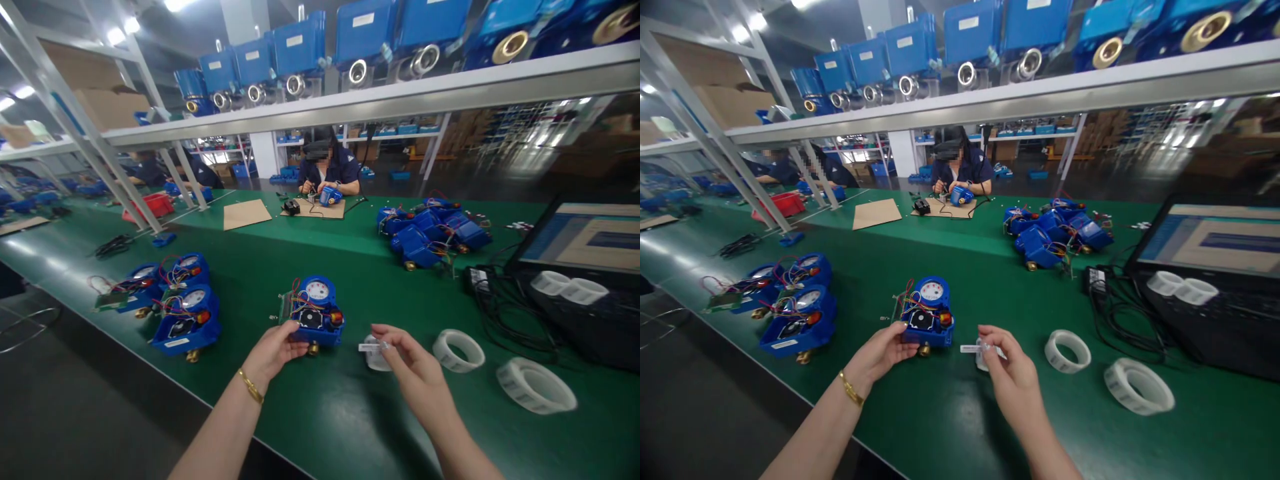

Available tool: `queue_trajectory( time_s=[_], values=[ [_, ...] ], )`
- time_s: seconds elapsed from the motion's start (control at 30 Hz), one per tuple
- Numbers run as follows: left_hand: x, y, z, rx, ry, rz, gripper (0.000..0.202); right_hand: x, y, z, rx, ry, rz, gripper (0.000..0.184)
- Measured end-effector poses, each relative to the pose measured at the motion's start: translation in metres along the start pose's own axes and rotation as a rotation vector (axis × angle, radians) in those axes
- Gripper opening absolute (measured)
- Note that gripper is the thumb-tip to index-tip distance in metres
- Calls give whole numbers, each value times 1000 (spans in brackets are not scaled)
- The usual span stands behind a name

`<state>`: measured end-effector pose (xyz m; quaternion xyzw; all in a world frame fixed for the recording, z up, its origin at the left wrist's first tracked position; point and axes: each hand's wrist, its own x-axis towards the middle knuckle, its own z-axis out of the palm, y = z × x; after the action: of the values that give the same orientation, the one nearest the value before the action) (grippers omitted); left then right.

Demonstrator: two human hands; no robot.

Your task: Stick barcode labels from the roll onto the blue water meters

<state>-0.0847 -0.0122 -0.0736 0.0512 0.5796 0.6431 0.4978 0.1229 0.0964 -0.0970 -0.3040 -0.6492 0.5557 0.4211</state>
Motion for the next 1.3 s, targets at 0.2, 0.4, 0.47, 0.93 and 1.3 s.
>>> queue_trajectory(
  time_s=[0.2,0.4,0.47,0.93,1.3],
  values=[
    [-25,-4,34,-152,-33,-98,24,8,-25,26,-50,-108,-96,20],
    [-33,-9,48,-262,-12,-127,20,19,-36,38,-270,-108,-168,14],
    [-32,-6,48,-277,-16,-127,21,23,-35,43,-293,-85,-185,14],
    [-31,1,48,-267,-14,-158,29,37,-41,57,-416,-23,-217,11],
    [-30,-3,46,-267,-24,-125,25,39,-47,58,-452,-4,-179,11]
  ],
)
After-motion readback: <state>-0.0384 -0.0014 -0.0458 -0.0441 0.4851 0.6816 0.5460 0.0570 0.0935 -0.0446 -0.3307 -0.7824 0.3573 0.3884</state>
